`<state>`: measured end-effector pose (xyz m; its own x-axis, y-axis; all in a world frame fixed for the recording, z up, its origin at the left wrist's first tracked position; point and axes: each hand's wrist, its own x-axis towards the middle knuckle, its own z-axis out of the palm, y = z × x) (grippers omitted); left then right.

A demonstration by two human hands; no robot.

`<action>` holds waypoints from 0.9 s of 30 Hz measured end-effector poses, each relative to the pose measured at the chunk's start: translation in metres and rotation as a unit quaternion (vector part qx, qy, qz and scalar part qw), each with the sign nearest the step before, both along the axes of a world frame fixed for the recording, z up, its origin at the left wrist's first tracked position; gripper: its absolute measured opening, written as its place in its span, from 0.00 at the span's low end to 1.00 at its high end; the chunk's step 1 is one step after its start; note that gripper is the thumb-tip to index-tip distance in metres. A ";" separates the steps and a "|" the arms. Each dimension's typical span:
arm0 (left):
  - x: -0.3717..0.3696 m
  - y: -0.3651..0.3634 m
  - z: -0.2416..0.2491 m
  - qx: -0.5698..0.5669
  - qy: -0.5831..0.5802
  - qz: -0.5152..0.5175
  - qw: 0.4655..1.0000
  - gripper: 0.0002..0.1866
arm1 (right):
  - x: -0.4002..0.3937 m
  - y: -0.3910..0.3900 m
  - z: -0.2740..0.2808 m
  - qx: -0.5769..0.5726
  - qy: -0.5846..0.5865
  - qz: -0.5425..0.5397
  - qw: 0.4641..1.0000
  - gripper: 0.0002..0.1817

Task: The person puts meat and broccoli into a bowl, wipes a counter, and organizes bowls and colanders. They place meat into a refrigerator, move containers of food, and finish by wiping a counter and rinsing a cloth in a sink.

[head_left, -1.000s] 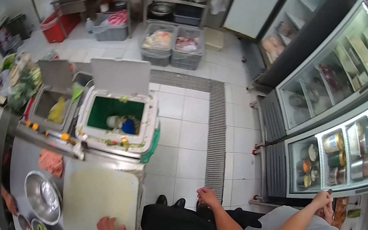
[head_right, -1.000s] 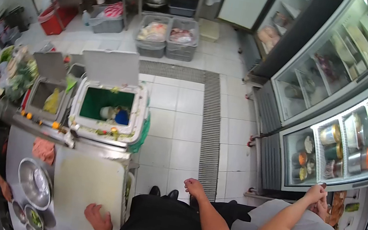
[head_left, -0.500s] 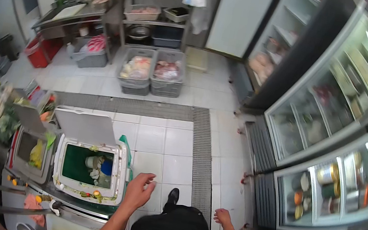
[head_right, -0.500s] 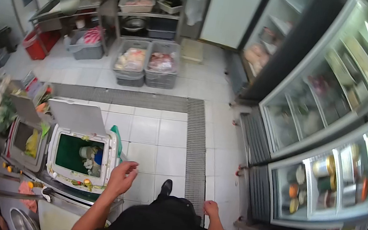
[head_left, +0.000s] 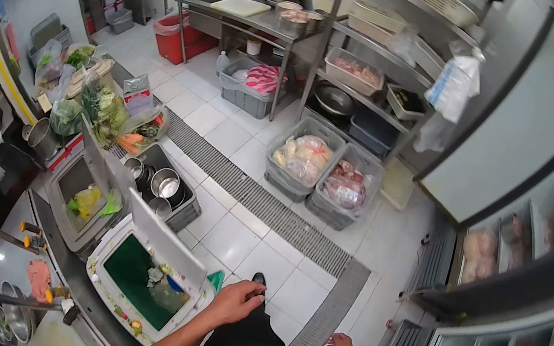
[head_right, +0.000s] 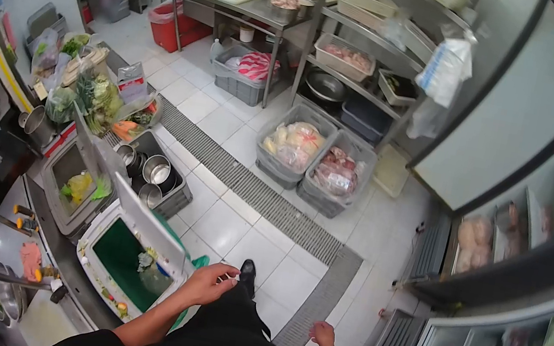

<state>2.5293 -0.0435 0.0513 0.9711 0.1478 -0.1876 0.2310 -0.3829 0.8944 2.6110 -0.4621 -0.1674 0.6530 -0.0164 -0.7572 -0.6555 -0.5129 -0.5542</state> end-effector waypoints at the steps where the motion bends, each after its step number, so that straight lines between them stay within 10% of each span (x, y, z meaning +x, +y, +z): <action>1: 0.024 0.011 0.000 0.013 0.016 -0.003 1.000 0.18 | 0.029 0.010 0.012 -0.006 0.003 0.016 1.000 0.14; 10: 0.249 0.118 0.021 0.187 -0.049 -0.083 0.978 0.22 | 0.218 0.064 0.052 0.023 -0.022 -0.067 0.997 0.12; 16: 0.431 0.204 -0.015 -0.112 0.075 -0.105 0.985 0.20 | 0.266 0.092 0.010 0.014 0.069 -0.101 0.992 0.10; 24: 0.675 0.343 0.005 -0.286 0.019 0.169 0.943 0.16 | 0.410 0.146 -0.068 0.025 0.122 -0.169 0.978 0.11; 27: 0.754 0.399 0.012 -0.331 -0.030 0.221 0.917 0.14 | 0.516 0.177 -0.062 -0.014 -0.013 0.258 0.966 0.11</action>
